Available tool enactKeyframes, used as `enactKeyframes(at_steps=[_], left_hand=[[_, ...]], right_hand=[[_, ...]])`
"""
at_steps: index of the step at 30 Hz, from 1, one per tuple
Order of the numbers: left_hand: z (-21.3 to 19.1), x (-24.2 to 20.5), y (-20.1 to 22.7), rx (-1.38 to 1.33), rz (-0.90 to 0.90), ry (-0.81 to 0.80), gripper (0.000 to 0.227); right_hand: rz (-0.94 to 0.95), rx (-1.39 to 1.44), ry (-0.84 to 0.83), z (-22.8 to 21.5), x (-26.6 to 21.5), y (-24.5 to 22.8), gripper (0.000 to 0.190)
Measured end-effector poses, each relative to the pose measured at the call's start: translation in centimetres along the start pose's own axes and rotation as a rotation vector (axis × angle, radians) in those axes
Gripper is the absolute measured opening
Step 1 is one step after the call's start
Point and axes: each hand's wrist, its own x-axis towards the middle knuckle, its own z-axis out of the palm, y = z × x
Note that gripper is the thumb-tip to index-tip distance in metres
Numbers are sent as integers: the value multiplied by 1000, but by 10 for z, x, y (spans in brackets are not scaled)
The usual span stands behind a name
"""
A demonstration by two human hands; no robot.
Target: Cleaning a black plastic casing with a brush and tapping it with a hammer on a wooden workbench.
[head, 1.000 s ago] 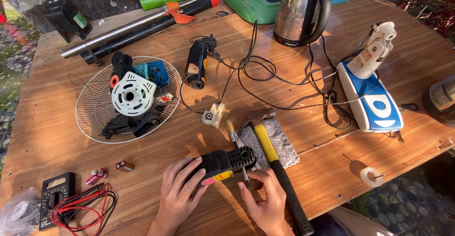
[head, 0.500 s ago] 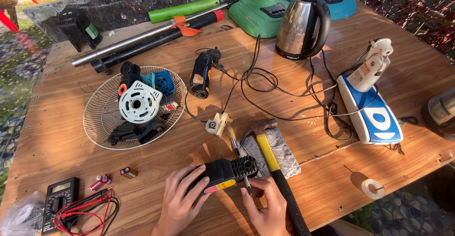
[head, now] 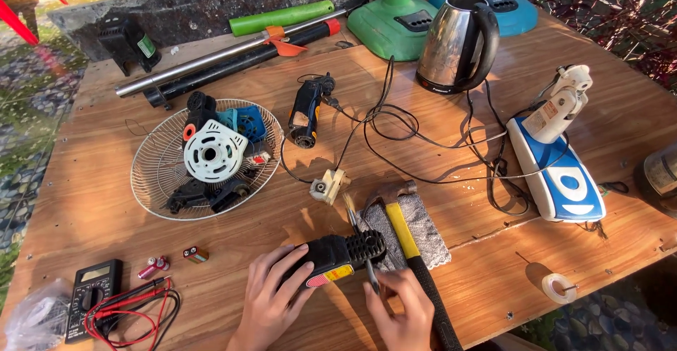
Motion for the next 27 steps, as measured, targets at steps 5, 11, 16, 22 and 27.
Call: enactKeyframes(at_steps=[5,11,16,22,27], left_hand=[[0,0,-5,-44,-51,-42,36],[-3,1,-10,49,-17,-31,34],[-3,-2,-11,56,-30,-7,35],[-1,-3,-11,0,-47,1,36],[-2,-2,-10,22,-39,-7,39]], right_hand=[[-74,15,32,-4,3,-10,15],[89,-26,-5,-3,4,3,8],[77,-11,18,-9,6,18,9],[-3,5,-25,-9,7,-7,12],[55,-95,70,-14,9,8,11]])
